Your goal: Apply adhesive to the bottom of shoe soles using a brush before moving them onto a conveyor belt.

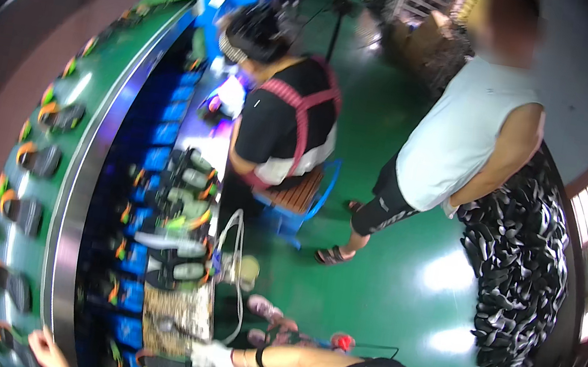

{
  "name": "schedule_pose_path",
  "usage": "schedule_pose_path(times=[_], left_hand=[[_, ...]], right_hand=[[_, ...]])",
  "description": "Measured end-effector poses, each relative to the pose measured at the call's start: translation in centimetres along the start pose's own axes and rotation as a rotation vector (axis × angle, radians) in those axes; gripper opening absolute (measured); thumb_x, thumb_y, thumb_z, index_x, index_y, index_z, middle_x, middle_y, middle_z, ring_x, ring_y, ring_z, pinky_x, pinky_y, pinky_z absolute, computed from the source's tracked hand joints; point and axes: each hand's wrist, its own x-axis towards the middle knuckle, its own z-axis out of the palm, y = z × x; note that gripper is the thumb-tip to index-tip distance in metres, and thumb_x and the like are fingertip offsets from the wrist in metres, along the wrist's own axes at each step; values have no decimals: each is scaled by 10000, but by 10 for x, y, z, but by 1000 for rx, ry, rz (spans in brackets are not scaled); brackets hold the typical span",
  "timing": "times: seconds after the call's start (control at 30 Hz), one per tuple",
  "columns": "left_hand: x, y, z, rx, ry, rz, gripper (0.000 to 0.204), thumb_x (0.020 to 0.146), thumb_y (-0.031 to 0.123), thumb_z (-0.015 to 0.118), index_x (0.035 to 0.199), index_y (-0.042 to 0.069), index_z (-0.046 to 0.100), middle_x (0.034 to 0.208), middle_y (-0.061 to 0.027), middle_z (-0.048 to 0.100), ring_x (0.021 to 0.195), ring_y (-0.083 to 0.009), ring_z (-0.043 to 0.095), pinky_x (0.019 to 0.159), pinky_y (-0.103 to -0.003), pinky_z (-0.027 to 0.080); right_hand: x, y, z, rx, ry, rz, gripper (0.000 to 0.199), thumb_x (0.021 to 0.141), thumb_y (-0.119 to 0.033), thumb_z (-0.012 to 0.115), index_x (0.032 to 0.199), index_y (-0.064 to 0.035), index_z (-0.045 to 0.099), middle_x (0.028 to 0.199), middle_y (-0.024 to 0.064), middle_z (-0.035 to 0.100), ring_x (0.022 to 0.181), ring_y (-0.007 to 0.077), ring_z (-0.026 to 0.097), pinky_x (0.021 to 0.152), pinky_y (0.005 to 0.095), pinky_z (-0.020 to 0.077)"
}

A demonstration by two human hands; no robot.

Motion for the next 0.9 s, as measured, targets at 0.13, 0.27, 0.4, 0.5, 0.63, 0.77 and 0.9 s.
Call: schedule_pose_path(times=[0.13,0.27,0.4,0.5,0.63,0.77,0.9], left_hand=[[4,50,14,57,-15,-155,312,922,218,710,752,31,527,728,-34,478,689,-168,451,683,-321,420],[5,50,22,-17,24,-106,319,896,165,737,707,33,517,697,-5,463,651,-119,440,612,-289,405],[3,71,23,54,42,-119,309,887,179,741,704,25,546,699,-31,484,625,-130,457,608,-297,416],[0,85,13,43,93,-170,329,870,195,751,687,26,536,692,-34,479,614,-137,480,601,-299,419],[5,98,9,185,48,-212,344,864,253,731,689,24,542,694,-69,497,615,-199,518,604,-339,432],[4,96,8,165,72,-224,332,882,245,706,693,19,552,708,-86,525,630,-234,549,611,-359,439],[5,101,10,147,82,-287,343,909,249,681,696,19,542,714,-81,529,672,-236,554,653,-372,439]], right_hand=[[-59,-44,40,-405,262,106,307,1002,-366,529,869,-107,624,667,-12,529,500,61,413,406,215,266],[-129,-77,59,-781,595,-43,293,975,-323,606,898,-59,705,616,-7,543,455,49,375,403,232,238],[-169,-97,28,-705,697,-41,286,954,-313,639,964,-43,735,608,16,593,425,72,409,390,235,282],[-179,-94,38,-952,796,-151,267,938,-287,658,940,-32,737,641,56,663,444,93,499,398,228,332],[-172,-97,30,-1110,778,-222,223,919,-254,673,937,-41,736,702,68,702,497,83,545,434,217,375],[-158,-95,48,-1381,673,-68,207,915,-249,674,926,-57,750,687,61,711,499,97,583,453,229,420],[-150,-96,59,-1525,607,67,223,916,-250,675,928,-37,741,687,76,711,499,112,590,482,256,457]])
